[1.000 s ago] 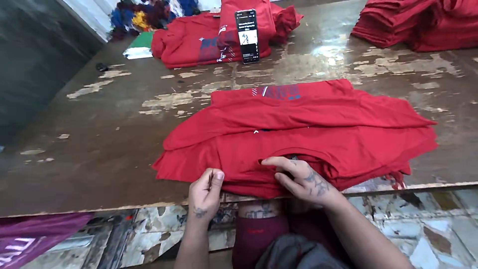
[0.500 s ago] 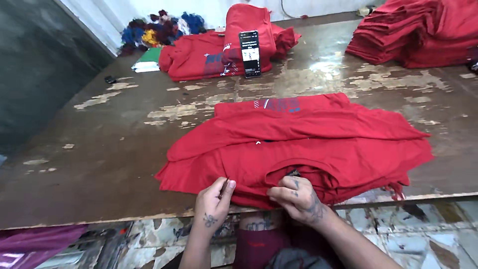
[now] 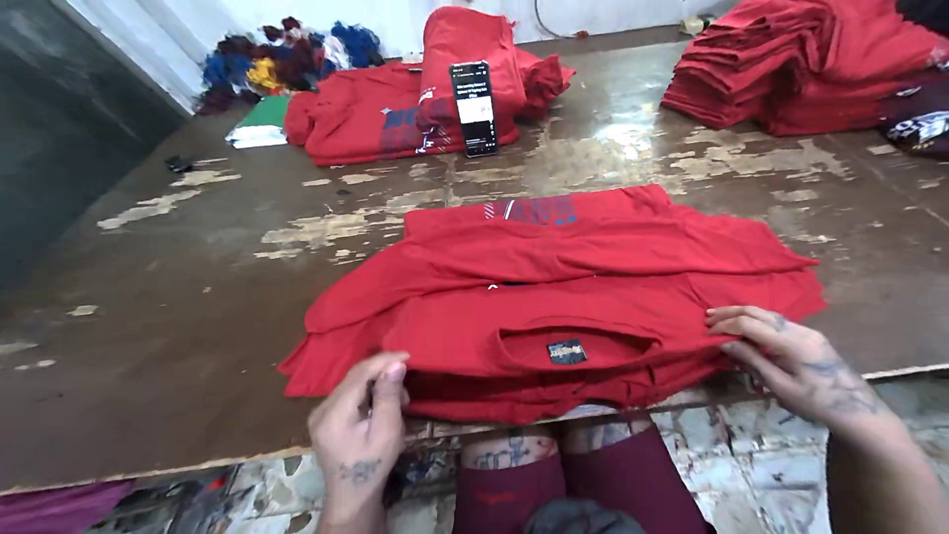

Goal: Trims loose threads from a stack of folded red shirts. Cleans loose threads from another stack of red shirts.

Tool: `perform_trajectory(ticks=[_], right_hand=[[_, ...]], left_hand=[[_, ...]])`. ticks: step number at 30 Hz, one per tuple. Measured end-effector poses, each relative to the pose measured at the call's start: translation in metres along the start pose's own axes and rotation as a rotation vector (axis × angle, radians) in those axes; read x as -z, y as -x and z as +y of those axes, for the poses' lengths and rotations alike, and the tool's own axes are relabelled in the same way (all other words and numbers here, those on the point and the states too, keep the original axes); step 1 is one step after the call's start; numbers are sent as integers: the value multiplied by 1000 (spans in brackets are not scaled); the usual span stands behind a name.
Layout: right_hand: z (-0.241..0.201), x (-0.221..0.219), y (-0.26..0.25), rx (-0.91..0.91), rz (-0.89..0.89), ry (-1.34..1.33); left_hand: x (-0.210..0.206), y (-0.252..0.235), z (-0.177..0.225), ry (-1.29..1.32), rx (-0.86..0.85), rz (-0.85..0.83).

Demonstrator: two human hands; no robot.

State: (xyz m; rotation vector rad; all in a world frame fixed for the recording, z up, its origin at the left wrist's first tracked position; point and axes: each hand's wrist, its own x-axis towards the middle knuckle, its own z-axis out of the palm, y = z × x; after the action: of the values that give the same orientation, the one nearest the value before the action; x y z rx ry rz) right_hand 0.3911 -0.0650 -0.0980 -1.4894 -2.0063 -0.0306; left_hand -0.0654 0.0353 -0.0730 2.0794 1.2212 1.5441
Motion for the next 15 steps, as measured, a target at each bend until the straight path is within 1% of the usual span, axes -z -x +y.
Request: perform_trajectory(ticks=[2,4,6,7,8,9,11,13,14,15], right_hand=[[0,19,-30,31,53,108],[8,18,-79,-14,97,215],[37,-11,-124,-189,27,287],[59,-33,-138,-284,-47,301],[79,-54,-145,-365,-107,277],[94,-66,-147,-422,-117,233],[108,-69,-145,-448,-51,161],[111,-64,-139,-446,-17,101],[109,-61,-135,-426,24,72],[103,-57,-132,-399,88,49]], left_hand=[[-4,-25,-4,-181,-69,-32],[-18,-63,-19,-378,-104,-114],[-34,-102,-49,-564,9,-330],[-42,-113,-74,-633,82,-415],[-46,-118,-101,-664,170,-466],[-47,-119,-124,-671,239,-466],[-42,-121,-145,-660,300,-337],[-38,-120,-147,-675,337,-234],[-36,-117,-144,-675,317,-188],[-35,-114,-138,-664,249,-141]])
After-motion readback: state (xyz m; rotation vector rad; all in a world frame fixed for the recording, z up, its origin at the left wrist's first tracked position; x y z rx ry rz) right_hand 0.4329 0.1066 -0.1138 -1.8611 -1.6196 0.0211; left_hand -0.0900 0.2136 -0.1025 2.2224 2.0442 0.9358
